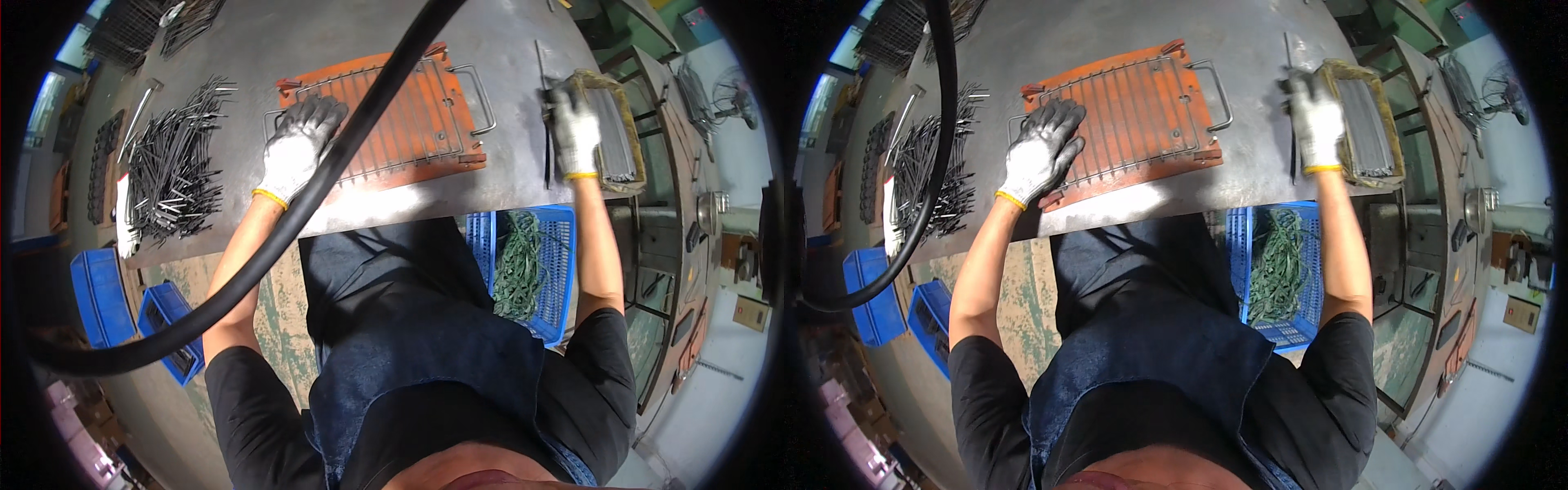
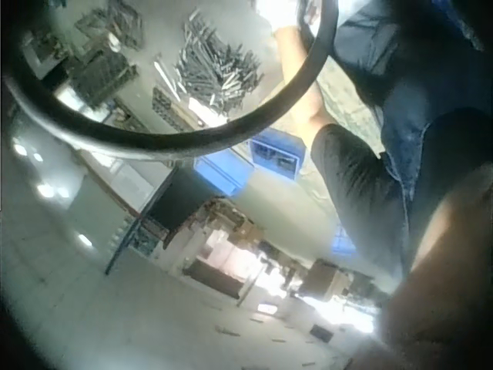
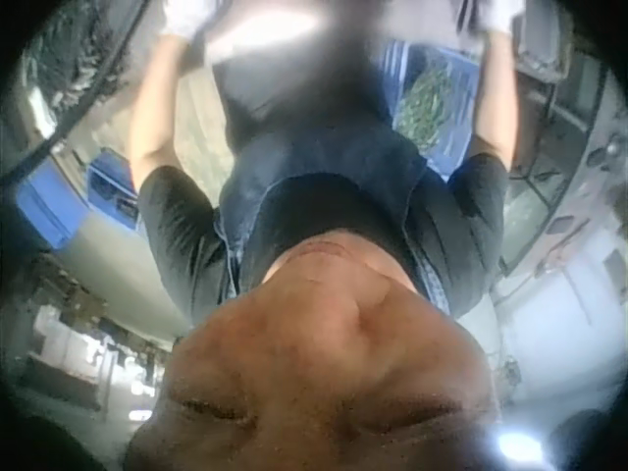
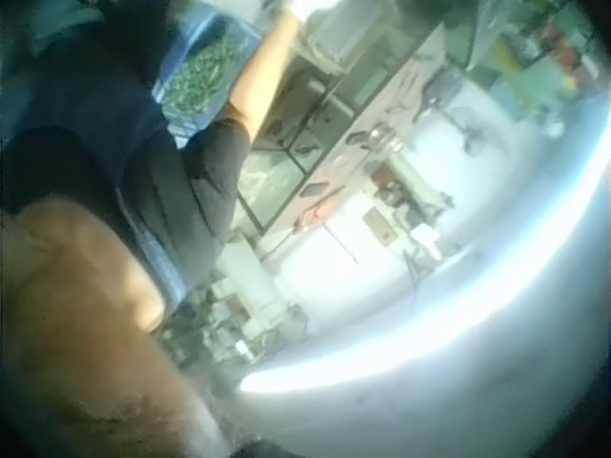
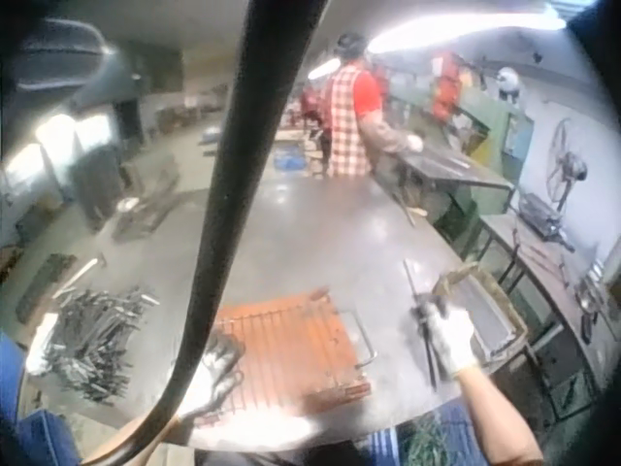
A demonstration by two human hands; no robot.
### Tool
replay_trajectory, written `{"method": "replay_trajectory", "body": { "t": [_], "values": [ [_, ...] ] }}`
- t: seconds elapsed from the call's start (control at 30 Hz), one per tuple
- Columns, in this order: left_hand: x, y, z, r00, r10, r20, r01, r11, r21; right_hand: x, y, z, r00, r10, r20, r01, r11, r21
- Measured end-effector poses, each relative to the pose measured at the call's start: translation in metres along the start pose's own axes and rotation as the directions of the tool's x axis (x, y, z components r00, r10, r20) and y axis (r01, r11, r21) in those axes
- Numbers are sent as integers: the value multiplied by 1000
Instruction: Placing individual metal rods into a rectangular metal frame on a workbench.
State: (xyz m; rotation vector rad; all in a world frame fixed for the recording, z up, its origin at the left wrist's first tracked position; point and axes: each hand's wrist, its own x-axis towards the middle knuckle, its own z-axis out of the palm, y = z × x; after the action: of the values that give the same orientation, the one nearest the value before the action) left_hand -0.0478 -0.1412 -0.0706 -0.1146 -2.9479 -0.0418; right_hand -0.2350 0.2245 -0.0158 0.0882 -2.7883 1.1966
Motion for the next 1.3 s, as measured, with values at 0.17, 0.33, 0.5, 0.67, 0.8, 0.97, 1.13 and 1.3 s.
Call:
{"method": "replay_trajectory", "body": {
  "t": [0.17,0.33,0.5,0.67,0.8,0.97,1.13,1.3],
  "values": [
    [5,16,-11,1000,14,-26,-16,998,-68,76,89,-88,979,-204,-3,149,725,-673],
    [11,29,-19,999,-23,-37,18,991,-135,66,115,-90,986,142,90,-10,583,-813],
    [8,23,-16,999,-3,-50,-4,988,-152,68,109,-80,990,122,74,-16,610,-792],
    [8,28,-8,996,-51,-68,42,990,-134,66,128,-97,981,191,23,-136,771,-622],
    [3,25,-15,998,-45,-42,37,984,-174,53,135,-92,993,-16,-116,-40,884,-466],
    [8,18,-5,996,-20,-90,7,990,-141,55,91,-97,960,-22,-278,-48,968,-245],
    [13,9,-7,993,-114,-18,104,952,-289,-30,-60,-1,909,-133,395,245,937,-249],
    [13,11,10,949,-300,-98,220,852,-475,-103,-113,104,654,-308,690,390,920,42]
  ]
}}
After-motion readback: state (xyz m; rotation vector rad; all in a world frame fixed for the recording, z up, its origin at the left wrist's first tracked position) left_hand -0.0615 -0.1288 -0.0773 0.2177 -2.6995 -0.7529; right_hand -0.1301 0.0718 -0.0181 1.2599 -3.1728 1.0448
